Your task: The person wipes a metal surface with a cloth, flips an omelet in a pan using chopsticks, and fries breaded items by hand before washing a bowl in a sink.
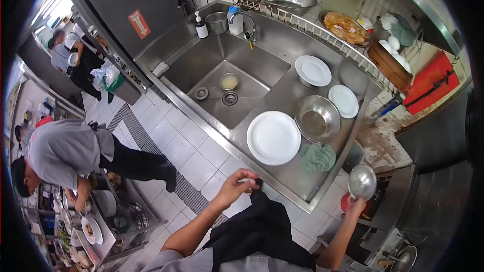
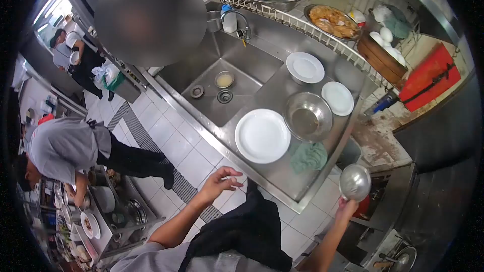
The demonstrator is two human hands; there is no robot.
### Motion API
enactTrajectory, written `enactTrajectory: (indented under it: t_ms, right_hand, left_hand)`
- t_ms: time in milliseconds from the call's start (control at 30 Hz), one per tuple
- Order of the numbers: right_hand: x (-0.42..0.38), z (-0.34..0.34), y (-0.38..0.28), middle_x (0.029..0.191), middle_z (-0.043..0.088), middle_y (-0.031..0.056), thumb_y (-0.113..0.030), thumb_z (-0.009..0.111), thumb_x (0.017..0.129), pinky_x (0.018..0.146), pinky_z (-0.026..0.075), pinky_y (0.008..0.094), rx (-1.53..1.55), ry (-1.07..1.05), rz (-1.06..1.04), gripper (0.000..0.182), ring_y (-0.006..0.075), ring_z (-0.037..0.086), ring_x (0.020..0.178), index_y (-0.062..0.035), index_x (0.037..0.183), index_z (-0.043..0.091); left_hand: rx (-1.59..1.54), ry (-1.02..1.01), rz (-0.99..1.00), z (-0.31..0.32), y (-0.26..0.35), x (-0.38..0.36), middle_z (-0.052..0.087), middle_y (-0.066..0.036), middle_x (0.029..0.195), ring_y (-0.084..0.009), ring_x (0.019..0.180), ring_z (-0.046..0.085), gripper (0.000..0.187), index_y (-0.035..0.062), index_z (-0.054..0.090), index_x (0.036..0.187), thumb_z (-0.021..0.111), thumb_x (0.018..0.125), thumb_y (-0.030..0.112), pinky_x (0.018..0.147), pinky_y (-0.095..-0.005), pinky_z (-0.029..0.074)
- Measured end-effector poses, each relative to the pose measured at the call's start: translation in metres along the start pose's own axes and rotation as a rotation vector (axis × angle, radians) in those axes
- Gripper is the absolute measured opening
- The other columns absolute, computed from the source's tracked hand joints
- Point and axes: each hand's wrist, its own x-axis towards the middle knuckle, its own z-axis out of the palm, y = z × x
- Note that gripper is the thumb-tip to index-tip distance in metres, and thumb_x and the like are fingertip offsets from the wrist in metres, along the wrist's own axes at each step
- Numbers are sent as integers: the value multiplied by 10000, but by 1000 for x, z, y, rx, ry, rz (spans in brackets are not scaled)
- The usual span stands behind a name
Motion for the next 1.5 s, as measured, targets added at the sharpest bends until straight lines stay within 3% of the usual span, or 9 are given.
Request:
enactTrajectory:
  t_ms: [167, 500, 800, 967, 1033, 1133, 1300, 1367, 1500]
  right_hand:
    - [-44, 46, 13, 958, 554, 84, -154, 517, 804, 372, 307, 260, -30, -54, 16, 341, 163, 541, 629, -61, 1128, 467]
    - [-72, 273, 2, 820, 584, 111, -261, 602, 833, 349, 417, 292, -286, -166, -11, 409, 187, 571, 525, -2, 1109, 447]
    - [-133, 472, 89, 930, 571, 184, -136, 501, 895, 389, 504, 310, -460, -269, -58, 378, 220, 606, 607, 48, 1200, 375]
    - [-114, 550, 194, 924, 587, 177, -194, 516, 882, 409, 534, 310, -594, -217, 129, 384, 256, 626, 637, 54, 1157, 415]
    - [-93, 600, 236, 934, 583, 180, -190, 502, 885, 427, 540, 305, -723, -359, -74, 369, 249, 626, 635, 55, 1152, 434]
    - [-100, 700, 260, 971, 567, 178, -201, 512, 886, 440, 523, 294, -585, -385, 99, 402, 228, 618, 620, 53, 1183, 418]
    - [-89, 777, 279, 1053, 557, 221, -205, 564, 864, 548, 527, 300, -910, -346, -17, 465, 259, 633, 796, 40, 1222, 397]
    - [-106, 798, 261, 1068, 570, 189, -240, 582, 852, 611, 499, 295, -938, -368, -725, 449, 235, 629, 815, 13, 1199, 449]
    - [-67, 832, 292, 959, 637, 142, -297, 594, 831, 687, 477, 317, -873, -460, -297, 357, 218, 622, 811, -6, 1038, 586]
  left_hand:
    - [-11, 36, 182, -54, 56, 107, 561, -61, 1118, -155, 982, 553, 245, 71, 475, 1078, 573, 871, 158, 785, -282, 448]
    - [-36, 175, 68, -156, 141, 408, 443, -82, 1291, -213, 1088, 475, 615, 173, 297, 1304, 636, 806, 297, 866, -453, 383]
    - [-123, 319, 35, -233, 186, 642, 508, -51, 1188, -165, 1082, 446, 637, 137, 315, 1316, 623, 759, 162, 874, -448, 363]
    - [-327, -391, -91, -298, 218, 572, 491, -41, 1249, -162, 1149, 406, 689, 108, 303, 1347, 632, 780, 319, 941, -471, 289]
    - [-312, -315, -148, -332, 204, 543, 485, -57, 1252, -176, 1180, 383, 664, 101, 310, 1342, 605, 807, 362, 965, -487, 277]
    - [-80, -72, -372, -355, 189, 520, 481, -82, 1252, -220, 1157, 430, 600, 82, 300, 1338, 572, 848, 295, 939, -505, 337]
    - [-469, -22, -236, -405, 161, 559, 485, -146, 1205, -284, 1034, 543, 514, 114, 266, 1348, 492, 887, 97, 754, -470, 507]
    - [-279, 134, -150, -410, 186, 554, 498, -161, 1183, -273, 1059, 531, 468, 102, 294, 1333, 451, 895, 57, 776, -436, 507]
    - [6, 45, 74, -398, 164, 546, 469, -134, 1241, -232, 1094, 491, 548, 84, 272, 1361, 437, 850, -25, 937, -307, 373]
